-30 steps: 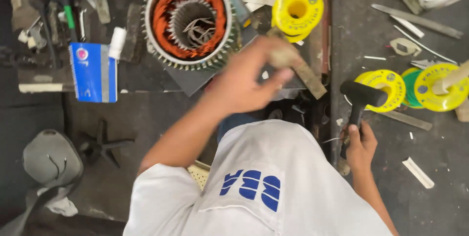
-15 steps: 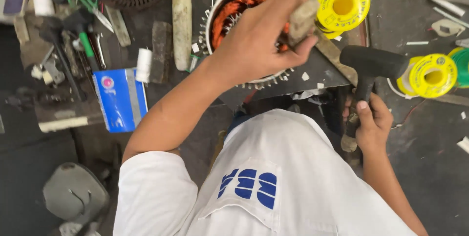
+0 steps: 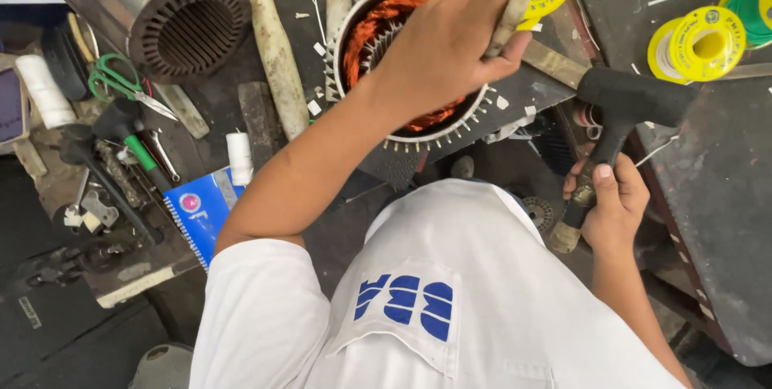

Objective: Shaping the copper wire windings inside an electric motor stator using a rubber mallet and a wooden block wedge.

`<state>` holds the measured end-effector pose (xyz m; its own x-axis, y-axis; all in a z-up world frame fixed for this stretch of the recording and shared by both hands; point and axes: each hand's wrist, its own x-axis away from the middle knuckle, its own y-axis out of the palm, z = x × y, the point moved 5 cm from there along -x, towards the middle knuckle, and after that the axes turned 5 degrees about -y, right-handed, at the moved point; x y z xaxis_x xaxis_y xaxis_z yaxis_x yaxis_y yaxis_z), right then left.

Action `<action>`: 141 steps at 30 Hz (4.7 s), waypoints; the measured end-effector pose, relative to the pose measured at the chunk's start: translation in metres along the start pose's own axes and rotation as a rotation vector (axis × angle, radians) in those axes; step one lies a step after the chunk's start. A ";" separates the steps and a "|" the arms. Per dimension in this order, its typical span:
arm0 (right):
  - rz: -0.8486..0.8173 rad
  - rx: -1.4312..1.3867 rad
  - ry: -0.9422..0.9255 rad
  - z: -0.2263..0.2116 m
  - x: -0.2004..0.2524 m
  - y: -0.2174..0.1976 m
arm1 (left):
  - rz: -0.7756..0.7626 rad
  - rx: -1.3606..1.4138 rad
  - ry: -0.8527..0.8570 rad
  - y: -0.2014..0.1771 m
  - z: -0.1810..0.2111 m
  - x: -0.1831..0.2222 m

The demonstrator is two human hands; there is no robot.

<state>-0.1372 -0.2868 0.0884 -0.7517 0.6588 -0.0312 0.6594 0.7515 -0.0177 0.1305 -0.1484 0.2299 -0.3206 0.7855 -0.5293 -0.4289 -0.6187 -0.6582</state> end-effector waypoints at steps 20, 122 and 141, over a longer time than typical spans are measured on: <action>-0.123 -0.354 0.115 -0.074 -0.016 0.082 | 0.103 0.466 0.392 0.016 -0.005 -0.031; -0.027 -0.441 0.148 -0.055 -0.047 0.029 | 0.142 0.237 0.472 0.021 -0.006 -0.018; 0.177 -0.115 0.193 -0.103 -0.059 0.070 | 0.284 0.151 0.483 0.020 -0.012 -0.013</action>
<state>-0.0475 -0.2698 0.1919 -0.6206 0.7661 0.1674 0.7832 0.6159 0.0851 0.1367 -0.1711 0.2171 -0.0340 0.4710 -0.8815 -0.5096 -0.7669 -0.3901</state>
